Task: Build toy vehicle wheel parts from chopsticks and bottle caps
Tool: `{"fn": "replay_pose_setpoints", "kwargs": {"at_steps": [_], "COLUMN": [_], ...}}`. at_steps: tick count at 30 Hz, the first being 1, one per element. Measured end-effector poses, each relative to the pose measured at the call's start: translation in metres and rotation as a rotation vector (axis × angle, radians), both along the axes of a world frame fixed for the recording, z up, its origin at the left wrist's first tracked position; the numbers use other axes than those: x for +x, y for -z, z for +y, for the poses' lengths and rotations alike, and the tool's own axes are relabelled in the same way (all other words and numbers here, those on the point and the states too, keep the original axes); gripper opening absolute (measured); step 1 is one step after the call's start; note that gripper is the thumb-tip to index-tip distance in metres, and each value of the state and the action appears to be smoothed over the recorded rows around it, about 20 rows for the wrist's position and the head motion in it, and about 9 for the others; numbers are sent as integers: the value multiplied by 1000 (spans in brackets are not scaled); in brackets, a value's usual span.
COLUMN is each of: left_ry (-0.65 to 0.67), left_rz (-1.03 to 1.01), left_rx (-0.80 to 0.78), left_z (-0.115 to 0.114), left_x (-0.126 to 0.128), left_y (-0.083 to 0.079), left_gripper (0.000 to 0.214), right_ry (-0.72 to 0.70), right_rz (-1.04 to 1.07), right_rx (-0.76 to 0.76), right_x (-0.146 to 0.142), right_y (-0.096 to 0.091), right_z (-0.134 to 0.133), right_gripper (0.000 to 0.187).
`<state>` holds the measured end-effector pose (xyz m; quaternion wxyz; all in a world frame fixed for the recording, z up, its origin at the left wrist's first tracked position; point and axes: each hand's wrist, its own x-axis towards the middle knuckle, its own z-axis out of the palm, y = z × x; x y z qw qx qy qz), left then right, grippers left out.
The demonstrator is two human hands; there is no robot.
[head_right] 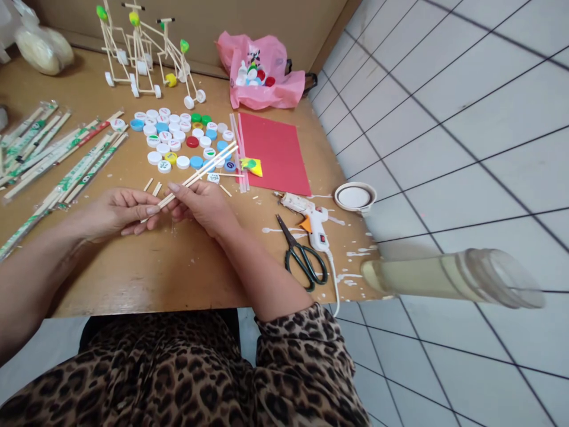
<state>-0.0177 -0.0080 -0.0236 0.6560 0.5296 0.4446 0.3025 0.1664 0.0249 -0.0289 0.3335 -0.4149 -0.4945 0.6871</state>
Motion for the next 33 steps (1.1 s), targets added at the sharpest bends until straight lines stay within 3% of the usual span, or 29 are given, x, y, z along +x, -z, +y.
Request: {"fn": "replay_pose_setpoints", "kwargs": {"at_steps": [7, 18, 25, 33], "left_ry": [83, 149, 116, 84], "left_rz": [-9, -189, -256, -228], "left_rx": [-21, 89, 47, 36], "left_z": [-3, -17, -22, -25], "left_x": [2, 7, 9, 14], "left_y": [-1, -9, -10, -14], "left_gripper": [21, 27, 30, 33], "right_ry": [-40, -136, -208, -235], "right_rz": [12, 264, 381, 375], "right_rx": [12, -7, -9, 12], "right_x": [2, 6, 7, 8], "right_y": [2, 0, 4, 6], "right_z": [-2, -10, -9, -10], "right_gripper": [39, 39, 36, 37]}}
